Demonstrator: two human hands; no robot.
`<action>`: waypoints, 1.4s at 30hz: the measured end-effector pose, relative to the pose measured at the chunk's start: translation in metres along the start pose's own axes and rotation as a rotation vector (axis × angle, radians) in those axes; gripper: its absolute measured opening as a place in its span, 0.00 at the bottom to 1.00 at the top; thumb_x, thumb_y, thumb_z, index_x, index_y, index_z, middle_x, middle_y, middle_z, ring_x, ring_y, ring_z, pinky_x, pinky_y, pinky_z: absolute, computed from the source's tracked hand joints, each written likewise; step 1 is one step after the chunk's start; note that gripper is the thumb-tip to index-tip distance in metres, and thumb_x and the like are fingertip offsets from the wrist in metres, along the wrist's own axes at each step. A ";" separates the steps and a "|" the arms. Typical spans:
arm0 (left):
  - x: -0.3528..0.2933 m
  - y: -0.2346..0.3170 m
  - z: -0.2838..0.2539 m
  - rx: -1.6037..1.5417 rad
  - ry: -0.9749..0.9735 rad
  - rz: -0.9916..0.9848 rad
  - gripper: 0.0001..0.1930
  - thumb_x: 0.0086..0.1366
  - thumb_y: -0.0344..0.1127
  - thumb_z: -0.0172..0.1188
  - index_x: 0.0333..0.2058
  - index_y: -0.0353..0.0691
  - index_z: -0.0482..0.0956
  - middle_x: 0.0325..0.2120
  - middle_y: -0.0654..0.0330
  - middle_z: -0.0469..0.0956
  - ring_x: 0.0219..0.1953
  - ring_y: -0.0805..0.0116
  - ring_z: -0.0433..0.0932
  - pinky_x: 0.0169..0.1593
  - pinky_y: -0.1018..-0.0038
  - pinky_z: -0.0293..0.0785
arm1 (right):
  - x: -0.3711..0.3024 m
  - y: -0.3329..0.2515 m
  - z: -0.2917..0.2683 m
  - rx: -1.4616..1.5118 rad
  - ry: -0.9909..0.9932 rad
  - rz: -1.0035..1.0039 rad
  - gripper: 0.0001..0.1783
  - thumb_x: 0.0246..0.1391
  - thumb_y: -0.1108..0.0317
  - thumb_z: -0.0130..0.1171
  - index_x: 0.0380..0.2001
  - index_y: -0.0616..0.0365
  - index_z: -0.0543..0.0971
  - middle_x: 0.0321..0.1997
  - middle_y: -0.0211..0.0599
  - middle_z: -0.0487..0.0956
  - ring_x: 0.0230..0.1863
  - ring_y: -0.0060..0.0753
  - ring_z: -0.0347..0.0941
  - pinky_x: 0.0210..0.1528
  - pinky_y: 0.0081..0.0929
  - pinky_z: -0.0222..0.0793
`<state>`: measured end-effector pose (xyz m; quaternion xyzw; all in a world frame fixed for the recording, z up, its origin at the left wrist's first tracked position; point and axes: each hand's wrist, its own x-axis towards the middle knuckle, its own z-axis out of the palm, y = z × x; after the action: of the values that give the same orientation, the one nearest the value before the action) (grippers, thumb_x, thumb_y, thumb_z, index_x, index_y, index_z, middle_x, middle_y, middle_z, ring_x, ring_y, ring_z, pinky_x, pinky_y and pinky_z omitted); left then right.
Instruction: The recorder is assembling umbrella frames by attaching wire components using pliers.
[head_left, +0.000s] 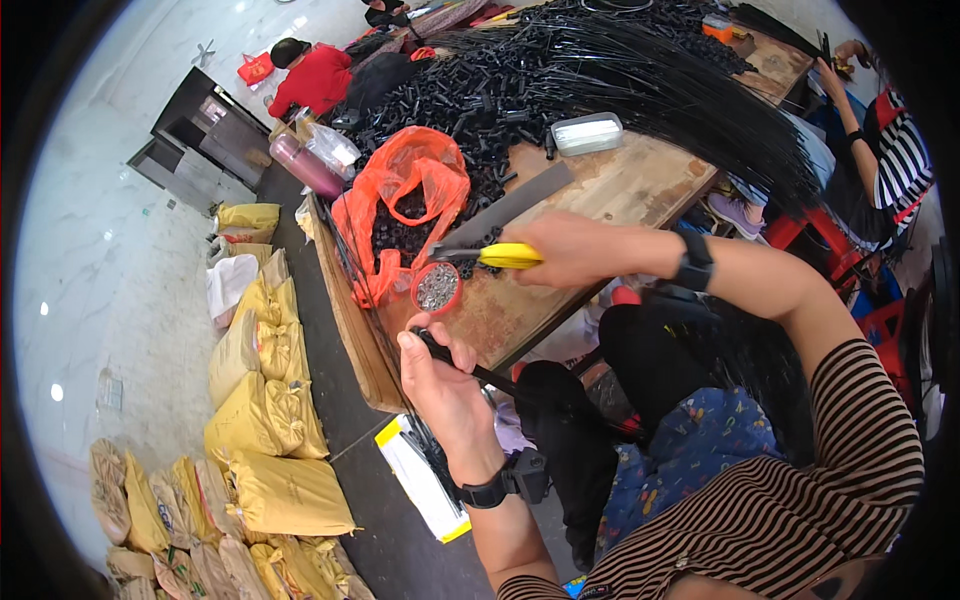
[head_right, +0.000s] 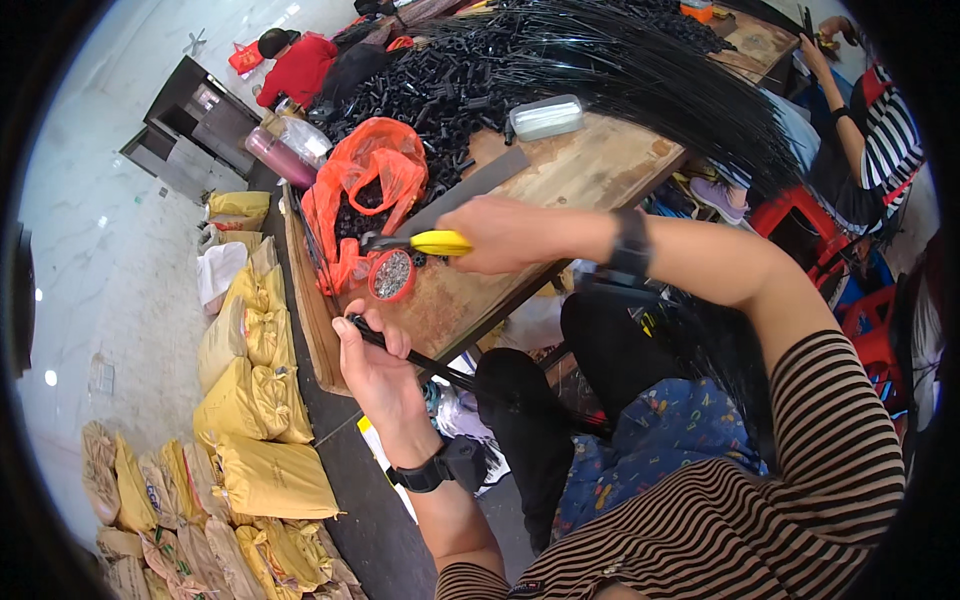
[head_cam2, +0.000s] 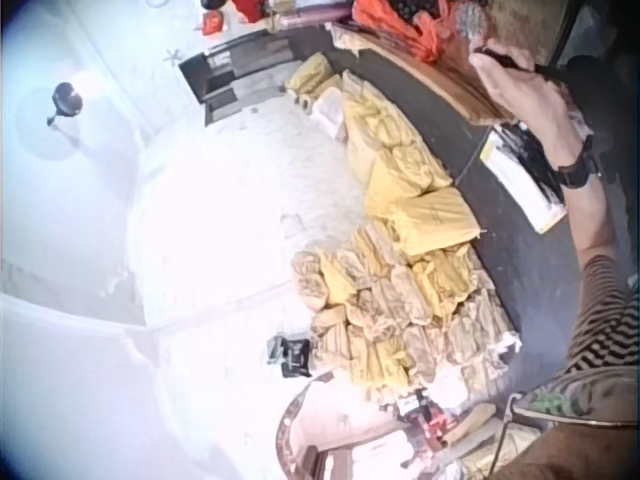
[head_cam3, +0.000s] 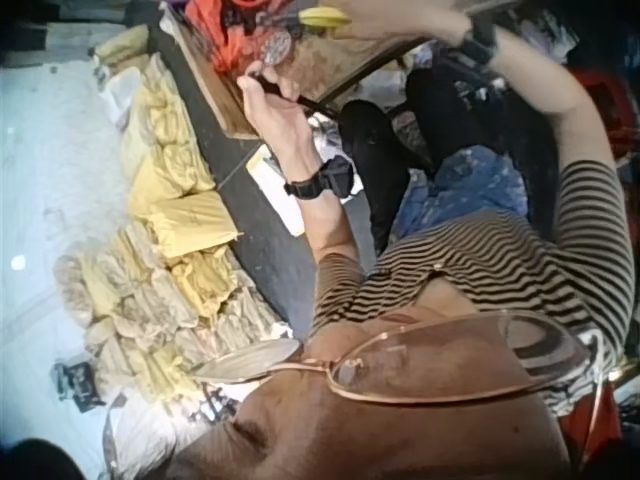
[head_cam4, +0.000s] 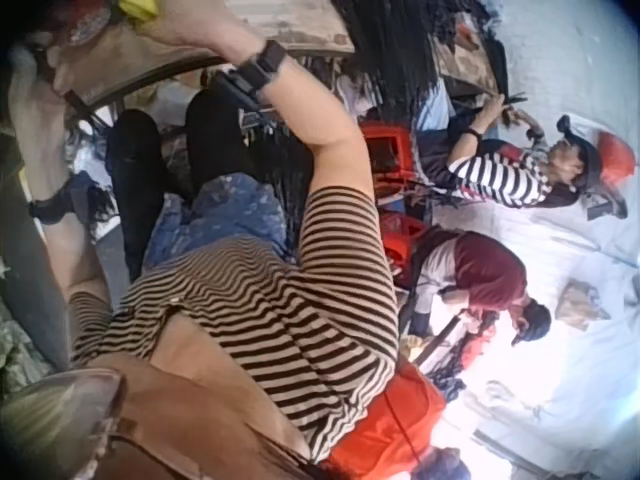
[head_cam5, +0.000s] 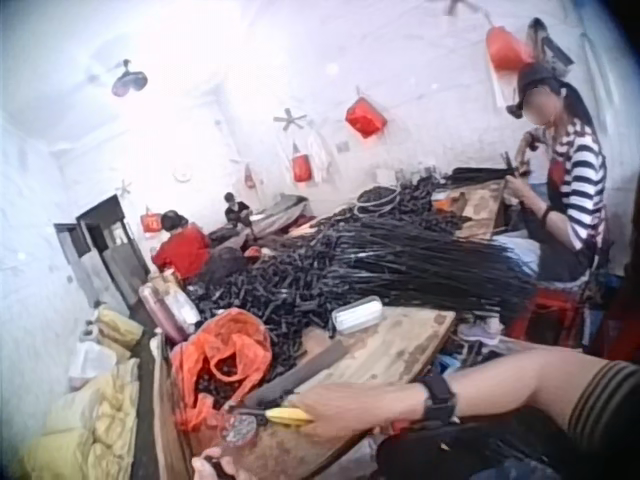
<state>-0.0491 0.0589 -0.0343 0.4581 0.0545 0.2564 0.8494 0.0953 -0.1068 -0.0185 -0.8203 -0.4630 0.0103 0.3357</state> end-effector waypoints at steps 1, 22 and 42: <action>-0.001 0.002 -0.004 -0.002 0.010 0.004 0.19 0.70 0.48 0.48 0.45 0.37 0.70 0.27 0.65 0.70 0.22 0.76 0.63 0.27 0.78 0.57 | 0.017 0.001 0.012 0.004 -0.006 -0.005 0.17 0.46 0.64 0.63 0.38 0.60 0.76 0.25 0.46 0.78 0.27 0.48 0.76 0.33 0.42 0.69; 0.009 -0.009 -0.045 -0.097 0.034 -0.019 0.17 0.71 0.44 0.48 0.46 0.34 0.70 0.28 0.63 0.70 0.24 0.76 0.66 0.28 0.79 0.62 | 0.120 -0.003 0.095 -0.315 -0.161 -0.022 0.11 0.40 0.70 0.61 0.30 0.62 0.78 0.27 0.51 0.79 0.33 0.52 0.78 0.35 0.44 0.71; 0.020 -0.030 -0.002 0.009 -0.054 -0.036 0.20 0.71 0.46 0.48 0.48 0.33 0.71 0.34 0.61 0.73 0.25 0.76 0.70 0.27 0.78 0.64 | 0.035 -0.014 0.034 1.062 -0.124 0.239 0.15 0.51 0.68 0.60 0.42 0.61 0.76 0.35 0.30 0.78 0.37 0.18 0.73 0.39 0.20 0.68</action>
<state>-0.0207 0.0570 -0.0567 0.4676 0.0409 0.2285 0.8529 0.0936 -0.0568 -0.0266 -0.5829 -0.3166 0.3289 0.6722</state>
